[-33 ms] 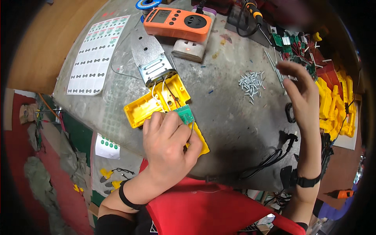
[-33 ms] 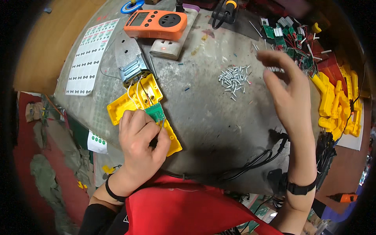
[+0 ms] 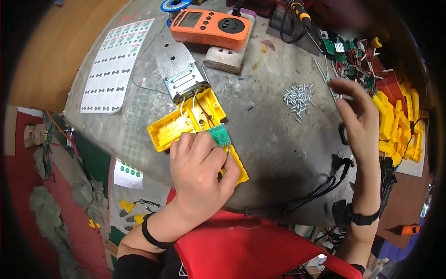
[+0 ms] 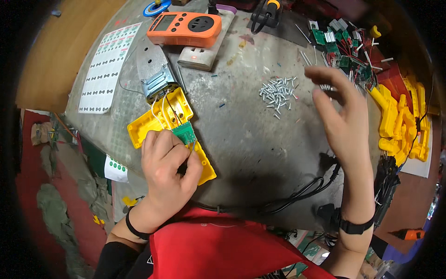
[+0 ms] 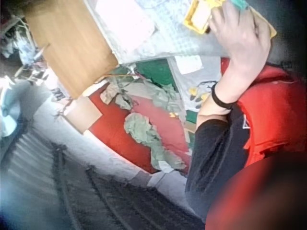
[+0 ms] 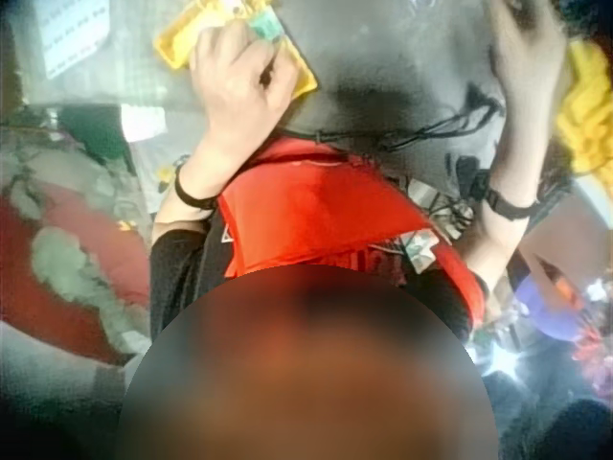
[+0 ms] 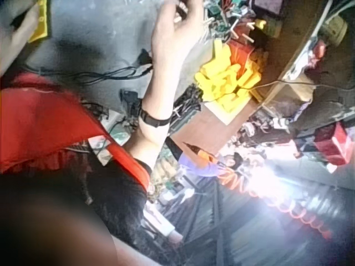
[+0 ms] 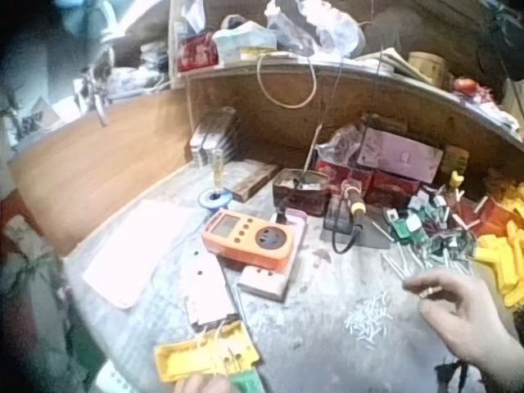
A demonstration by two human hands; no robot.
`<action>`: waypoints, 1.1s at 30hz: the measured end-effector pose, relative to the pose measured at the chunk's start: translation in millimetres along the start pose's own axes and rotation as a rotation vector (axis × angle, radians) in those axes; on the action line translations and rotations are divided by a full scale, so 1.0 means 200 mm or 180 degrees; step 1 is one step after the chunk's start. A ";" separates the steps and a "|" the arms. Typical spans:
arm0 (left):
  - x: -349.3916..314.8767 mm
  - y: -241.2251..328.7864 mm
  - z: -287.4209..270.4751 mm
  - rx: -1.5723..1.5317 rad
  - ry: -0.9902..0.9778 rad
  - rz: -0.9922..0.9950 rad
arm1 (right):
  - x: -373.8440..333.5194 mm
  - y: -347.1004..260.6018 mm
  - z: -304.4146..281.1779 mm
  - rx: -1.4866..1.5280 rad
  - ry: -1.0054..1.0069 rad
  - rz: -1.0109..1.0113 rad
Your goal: Assemble an electrical tool by soldering wires and installing a circuit board and casing.
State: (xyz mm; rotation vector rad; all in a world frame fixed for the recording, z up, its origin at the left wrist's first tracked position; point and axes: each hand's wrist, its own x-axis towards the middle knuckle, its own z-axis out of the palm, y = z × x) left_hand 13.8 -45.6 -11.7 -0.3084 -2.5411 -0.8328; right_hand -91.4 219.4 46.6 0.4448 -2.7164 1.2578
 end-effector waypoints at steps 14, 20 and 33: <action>-0.02 -0.02 0.02 -0.0028 0.0145 0.0034 | -0.16 -0.10 0.08 -0.0162 -0.0335 -0.0307; -0.02 -0.02 0.02 -0.0075 0.0218 0.0049 | -0.12 -0.14 0.13 -0.0122 -0.0526 -0.0333; 0.00 0.00 0.01 0.0071 -0.0009 -0.0034 | 0.46 0.06 0.17 -0.0524 0.0170 -0.0430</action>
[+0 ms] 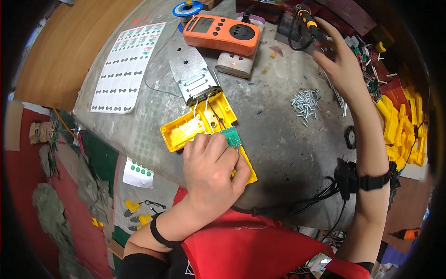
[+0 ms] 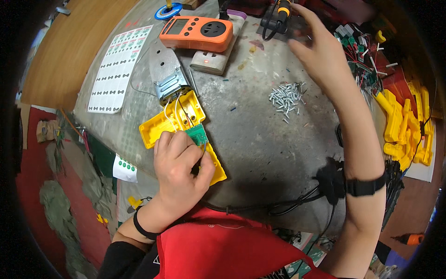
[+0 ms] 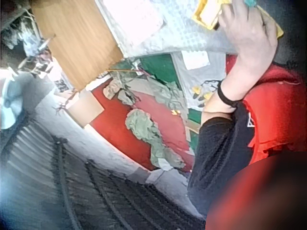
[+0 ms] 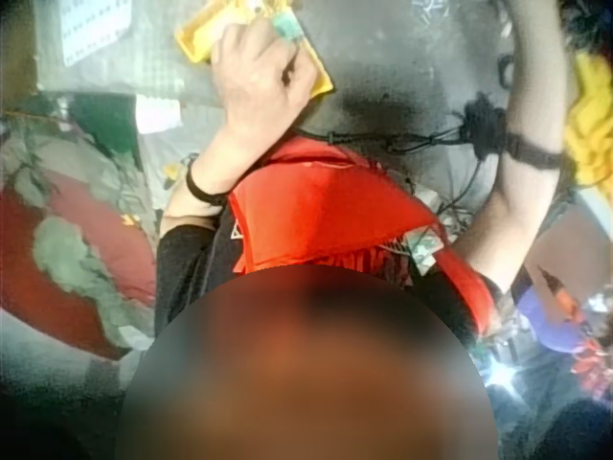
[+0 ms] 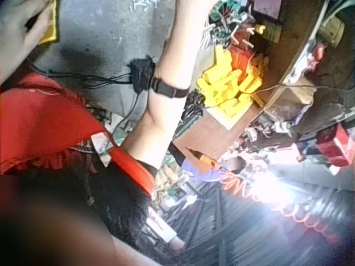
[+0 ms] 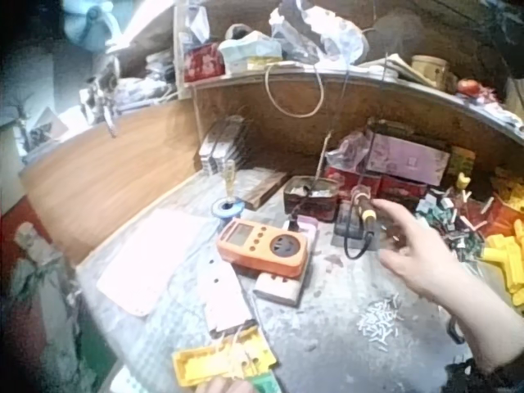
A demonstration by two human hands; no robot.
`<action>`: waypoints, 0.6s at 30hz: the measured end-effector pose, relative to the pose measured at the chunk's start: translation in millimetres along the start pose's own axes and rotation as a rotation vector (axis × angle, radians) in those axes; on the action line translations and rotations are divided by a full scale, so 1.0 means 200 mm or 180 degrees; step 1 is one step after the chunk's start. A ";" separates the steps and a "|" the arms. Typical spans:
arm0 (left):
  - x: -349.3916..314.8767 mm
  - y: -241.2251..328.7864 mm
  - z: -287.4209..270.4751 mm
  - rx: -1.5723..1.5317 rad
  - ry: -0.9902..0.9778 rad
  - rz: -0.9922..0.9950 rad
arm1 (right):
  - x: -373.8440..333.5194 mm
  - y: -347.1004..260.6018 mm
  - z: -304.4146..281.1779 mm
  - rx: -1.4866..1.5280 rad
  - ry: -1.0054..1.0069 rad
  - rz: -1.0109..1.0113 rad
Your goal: Assemble an electrical tool by soldering wires and installing a circuit board and casing.
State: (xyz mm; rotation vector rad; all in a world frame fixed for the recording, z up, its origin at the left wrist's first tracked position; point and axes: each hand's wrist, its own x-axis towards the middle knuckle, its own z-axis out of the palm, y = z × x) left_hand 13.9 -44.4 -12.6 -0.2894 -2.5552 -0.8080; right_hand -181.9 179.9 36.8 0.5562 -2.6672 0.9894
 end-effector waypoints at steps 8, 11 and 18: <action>0.01 0.00 0.01 0.0082 -0.0081 0.0175 | 0.20 0.00 0.09 -0.0454 0.0476 0.0169; 0.03 0.02 0.00 0.0089 -0.0152 0.0085 | 0.25 0.06 0.05 -0.0064 0.0110 0.0392; 0.01 0.01 -0.02 0.0371 -0.0179 0.0005 | -0.24 -0.02 -0.31 -0.1701 0.1396 -0.1184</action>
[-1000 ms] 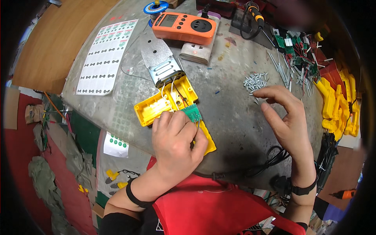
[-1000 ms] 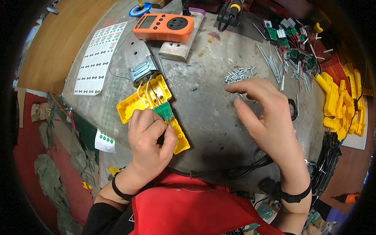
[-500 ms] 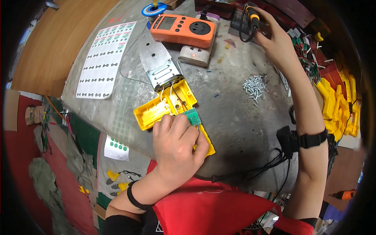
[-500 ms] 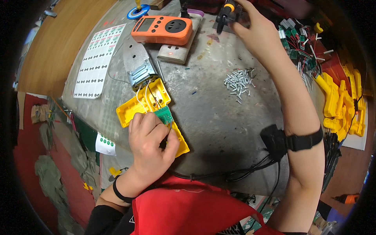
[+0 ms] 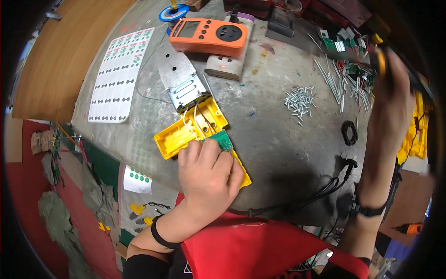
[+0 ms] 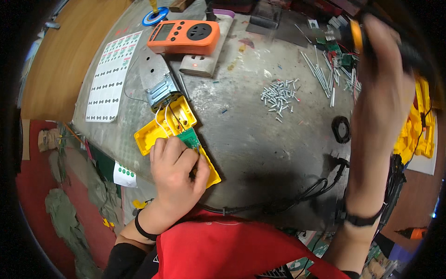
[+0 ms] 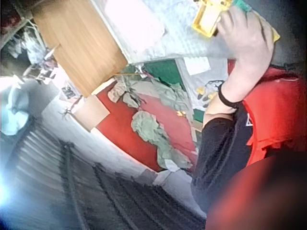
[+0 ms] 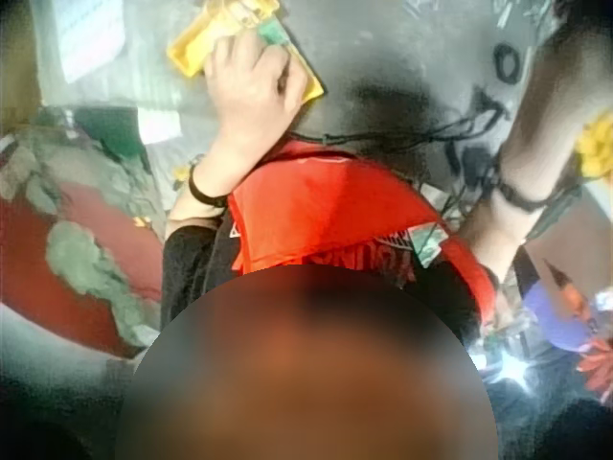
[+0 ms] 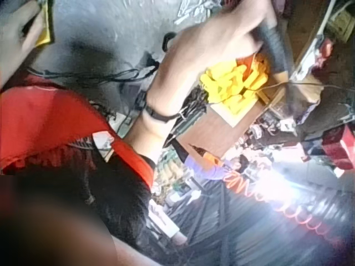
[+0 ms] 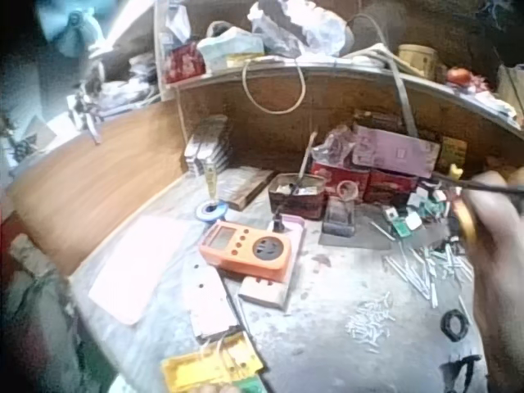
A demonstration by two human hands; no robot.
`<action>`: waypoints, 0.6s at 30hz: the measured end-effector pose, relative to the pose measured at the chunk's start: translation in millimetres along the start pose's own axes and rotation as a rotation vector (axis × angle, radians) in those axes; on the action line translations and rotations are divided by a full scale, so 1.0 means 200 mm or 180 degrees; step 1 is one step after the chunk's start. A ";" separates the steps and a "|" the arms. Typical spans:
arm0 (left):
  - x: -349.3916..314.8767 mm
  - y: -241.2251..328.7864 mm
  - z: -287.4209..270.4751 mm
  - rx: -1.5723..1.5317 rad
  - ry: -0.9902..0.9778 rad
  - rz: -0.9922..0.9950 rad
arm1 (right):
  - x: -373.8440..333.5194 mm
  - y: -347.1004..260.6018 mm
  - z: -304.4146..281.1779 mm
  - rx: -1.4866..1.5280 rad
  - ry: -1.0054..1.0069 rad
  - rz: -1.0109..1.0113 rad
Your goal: Assemble an electrical tool by soldering wires and installing a circuit board and casing.
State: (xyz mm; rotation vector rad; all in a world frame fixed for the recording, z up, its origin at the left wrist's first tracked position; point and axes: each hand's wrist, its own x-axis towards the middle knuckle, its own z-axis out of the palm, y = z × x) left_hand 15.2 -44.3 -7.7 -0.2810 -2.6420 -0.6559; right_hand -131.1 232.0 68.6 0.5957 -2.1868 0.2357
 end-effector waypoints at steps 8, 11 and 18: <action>0.01 0.00 0.02 -0.0066 0.0020 0.0075 | -0.31 -0.48 -0.07 0.3837 -0.0528 0.3912; 0.02 0.01 0.02 -0.0059 -0.0008 0.0044 | -0.35 -0.48 -0.01 0.3961 -0.0434 0.4257; 0.01 0.01 0.02 -0.0015 -0.0023 0.0020 | -0.37 -0.50 0.03 0.4169 -0.0683 0.4263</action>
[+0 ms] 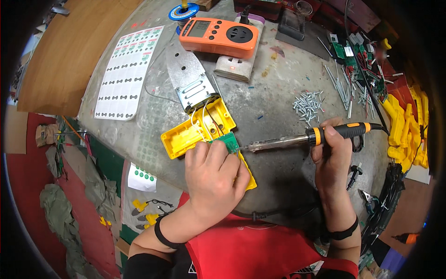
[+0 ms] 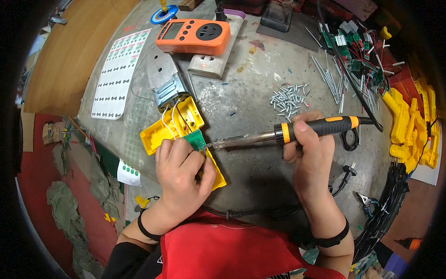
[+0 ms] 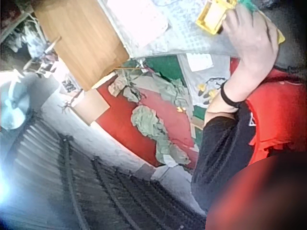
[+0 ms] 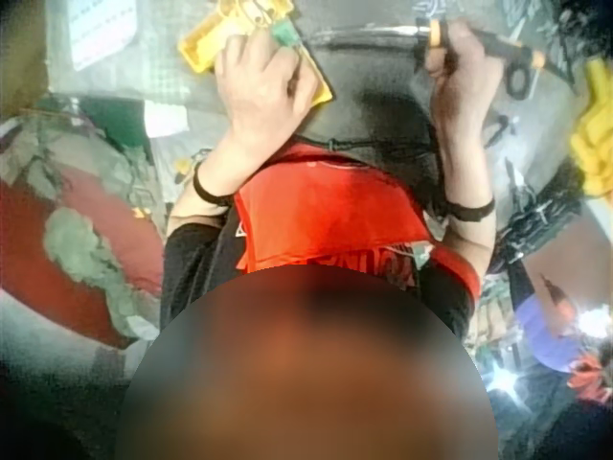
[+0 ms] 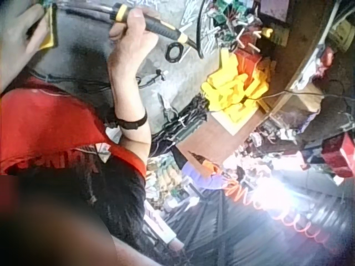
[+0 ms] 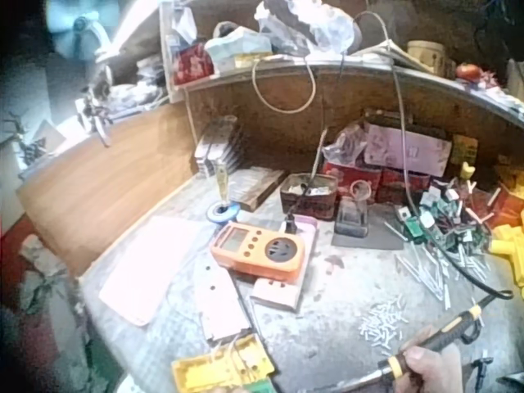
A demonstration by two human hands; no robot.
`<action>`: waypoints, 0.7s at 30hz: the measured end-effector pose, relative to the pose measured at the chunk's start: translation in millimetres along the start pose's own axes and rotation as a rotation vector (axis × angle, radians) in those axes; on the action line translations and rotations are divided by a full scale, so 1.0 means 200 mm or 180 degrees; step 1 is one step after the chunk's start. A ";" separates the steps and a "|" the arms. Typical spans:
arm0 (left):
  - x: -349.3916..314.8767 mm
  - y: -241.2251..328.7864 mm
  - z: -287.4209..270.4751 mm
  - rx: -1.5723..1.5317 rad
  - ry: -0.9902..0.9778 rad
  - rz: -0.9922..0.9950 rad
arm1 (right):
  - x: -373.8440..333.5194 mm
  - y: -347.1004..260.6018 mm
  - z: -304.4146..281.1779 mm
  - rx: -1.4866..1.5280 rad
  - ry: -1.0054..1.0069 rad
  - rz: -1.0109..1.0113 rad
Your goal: Assemble an electrical tool by soldering wires and installing a circuit board and casing.
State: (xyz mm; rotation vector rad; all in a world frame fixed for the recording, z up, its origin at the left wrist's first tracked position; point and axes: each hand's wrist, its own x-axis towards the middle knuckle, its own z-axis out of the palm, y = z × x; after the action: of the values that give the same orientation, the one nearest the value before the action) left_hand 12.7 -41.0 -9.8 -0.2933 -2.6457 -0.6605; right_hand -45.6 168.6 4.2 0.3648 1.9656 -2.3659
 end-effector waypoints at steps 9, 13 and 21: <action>0.01 0.00 0.00 -0.0015 -0.0015 0.0009 | 0.00 0.02 -0.02 -0.0031 -0.0009 0.0011; 0.01 0.00 -0.01 -0.0023 -0.0038 0.0023 | 0.01 0.04 -0.05 -0.0004 -0.0182 0.0011; 0.00 0.00 -0.02 -0.0073 -0.0144 0.0042 | 0.03 0.06 -0.08 0.0327 -0.0449 -0.0012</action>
State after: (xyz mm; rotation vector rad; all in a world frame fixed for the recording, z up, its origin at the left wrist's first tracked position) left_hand 14.1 -42.7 -5.2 -0.3358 -2.6782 -0.6882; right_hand -47.6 181.9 -11.3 0.1922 1.7913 -2.4276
